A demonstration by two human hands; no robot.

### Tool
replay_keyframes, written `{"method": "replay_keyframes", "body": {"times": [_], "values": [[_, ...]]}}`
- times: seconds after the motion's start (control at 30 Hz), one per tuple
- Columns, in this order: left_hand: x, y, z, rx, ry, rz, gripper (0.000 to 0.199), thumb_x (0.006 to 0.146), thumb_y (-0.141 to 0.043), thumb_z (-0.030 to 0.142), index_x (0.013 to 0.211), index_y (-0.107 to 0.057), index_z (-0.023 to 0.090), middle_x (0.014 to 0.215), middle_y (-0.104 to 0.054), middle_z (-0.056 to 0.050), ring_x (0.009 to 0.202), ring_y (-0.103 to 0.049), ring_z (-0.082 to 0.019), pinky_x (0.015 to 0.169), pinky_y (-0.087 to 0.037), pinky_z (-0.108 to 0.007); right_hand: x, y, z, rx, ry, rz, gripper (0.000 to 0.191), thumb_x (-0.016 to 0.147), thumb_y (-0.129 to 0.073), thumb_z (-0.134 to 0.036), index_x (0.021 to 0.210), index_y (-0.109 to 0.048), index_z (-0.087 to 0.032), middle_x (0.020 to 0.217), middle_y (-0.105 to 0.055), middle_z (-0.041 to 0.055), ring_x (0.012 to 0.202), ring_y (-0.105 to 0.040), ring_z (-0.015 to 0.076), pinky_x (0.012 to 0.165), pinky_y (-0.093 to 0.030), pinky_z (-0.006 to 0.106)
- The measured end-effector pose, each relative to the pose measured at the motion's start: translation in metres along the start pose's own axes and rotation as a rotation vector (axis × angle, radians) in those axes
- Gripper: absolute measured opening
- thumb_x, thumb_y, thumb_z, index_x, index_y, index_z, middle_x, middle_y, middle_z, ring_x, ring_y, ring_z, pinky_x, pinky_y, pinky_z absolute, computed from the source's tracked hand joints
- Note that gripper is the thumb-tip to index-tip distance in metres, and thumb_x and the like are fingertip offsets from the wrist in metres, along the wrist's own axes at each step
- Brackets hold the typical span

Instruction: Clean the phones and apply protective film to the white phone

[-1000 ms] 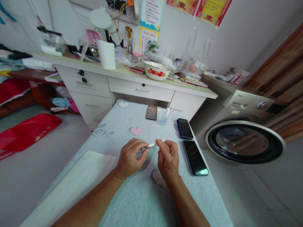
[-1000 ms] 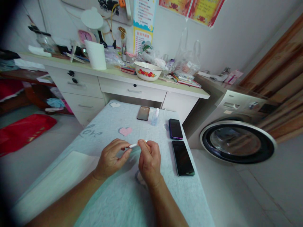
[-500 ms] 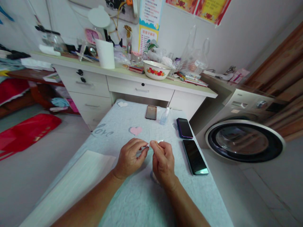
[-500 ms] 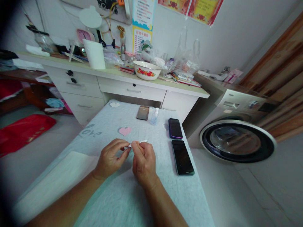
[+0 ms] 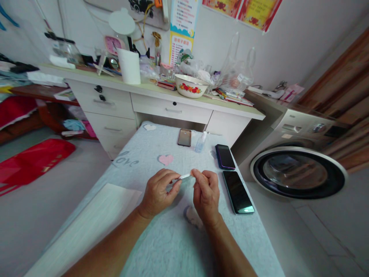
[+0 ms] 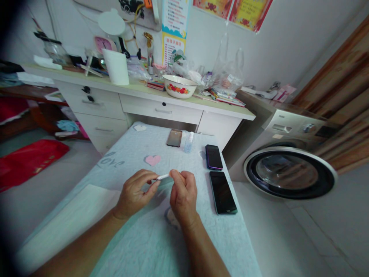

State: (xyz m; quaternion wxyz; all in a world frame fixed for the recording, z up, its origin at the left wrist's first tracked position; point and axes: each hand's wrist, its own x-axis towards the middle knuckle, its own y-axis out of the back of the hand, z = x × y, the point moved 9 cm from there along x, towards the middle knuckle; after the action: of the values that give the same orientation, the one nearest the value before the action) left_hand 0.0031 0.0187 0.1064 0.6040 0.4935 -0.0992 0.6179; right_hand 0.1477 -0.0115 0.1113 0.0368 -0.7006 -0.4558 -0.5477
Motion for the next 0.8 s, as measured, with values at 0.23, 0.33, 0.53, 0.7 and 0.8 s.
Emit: {"method": "replay_keyframes", "body": {"times": [0.23, 0.33, 0.53, 0.7, 0.8], "values": [[-0.001, -0.001, -0.003, -0.004, 0.015, -0.01, 0.01, 0.084, -0.055, 0.019, 0.09, -0.062, 0.018, 0.08, -0.065, -0.004, 0.07, -0.059, -0.014, 0.067, -0.051, -0.027, -0.005, -0.003, 0.001, -0.015, -0.017, -0.007, 0.046, 0.088, -0.044, -0.007, 0.129, -0.053, -0.026, 0.101, -0.047, 0.0055, 0.082, -0.055, 0.0127, 0.072, -0.05, 0.027], [-0.002, -0.003, -0.003, -0.01, 0.016, -0.014, 0.011, 0.084, -0.054, 0.017, 0.092, -0.062, 0.018, 0.081, -0.065, -0.005, 0.071, -0.058, -0.014, 0.068, -0.05, -0.028, -0.009, -0.01, -0.009, 0.044, 0.035, -0.037, 0.053, 0.088, -0.043, -0.007, 0.136, -0.046, -0.029, 0.103, -0.048, 0.0061, 0.088, -0.055, 0.0144, 0.074, -0.051, 0.028], [-0.001, -0.004, 0.001, -0.033, -0.004, -0.024, 0.008, 0.084, -0.056, 0.015, 0.09, -0.061, 0.018, 0.08, -0.065, -0.004, 0.073, -0.057, -0.015, 0.068, -0.049, -0.028, -0.014, -0.023, -0.022, 0.09, 0.084, -0.105, 0.057, 0.089, -0.045, -0.01, 0.142, -0.039, -0.031, 0.104, -0.051, 0.007, 0.09, -0.056, 0.0161, 0.075, -0.052, 0.029], [0.0, -0.004, 0.003, -0.025, -0.009, -0.021, 0.009, 0.084, -0.056, 0.016, 0.091, -0.061, 0.018, 0.081, -0.065, -0.004, 0.074, -0.058, -0.015, 0.068, -0.049, -0.028, -0.013, -0.021, -0.022, 0.099, 0.097, -0.114, 0.055, 0.088, -0.047, -0.009, 0.139, -0.043, -0.029, 0.103, -0.052, 0.0067, 0.088, -0.057, 0.0158, 0.075, -0.052, 0.029], [0.001, -0.001, 0.003, -0.005, -0.015, -0.001, 0.007, 0.083, -0.056, 0.014, 0.088, -0.059, 0.018, 0.079, -0.064, -0.004, 0.072, -0.058, -0.015, 0.067, -0.049, -0.028, -0.009, -0.014, -0.018, 0.094, 0.087, -0.091, 0.056, 0.087, -0.046, -0.005, 0.138, -0.045, -0.028, 0.101, -0.049, 0.0067, 0.089, -0.055, 0.0155, 0.075, -0.051, 0.029]]}}
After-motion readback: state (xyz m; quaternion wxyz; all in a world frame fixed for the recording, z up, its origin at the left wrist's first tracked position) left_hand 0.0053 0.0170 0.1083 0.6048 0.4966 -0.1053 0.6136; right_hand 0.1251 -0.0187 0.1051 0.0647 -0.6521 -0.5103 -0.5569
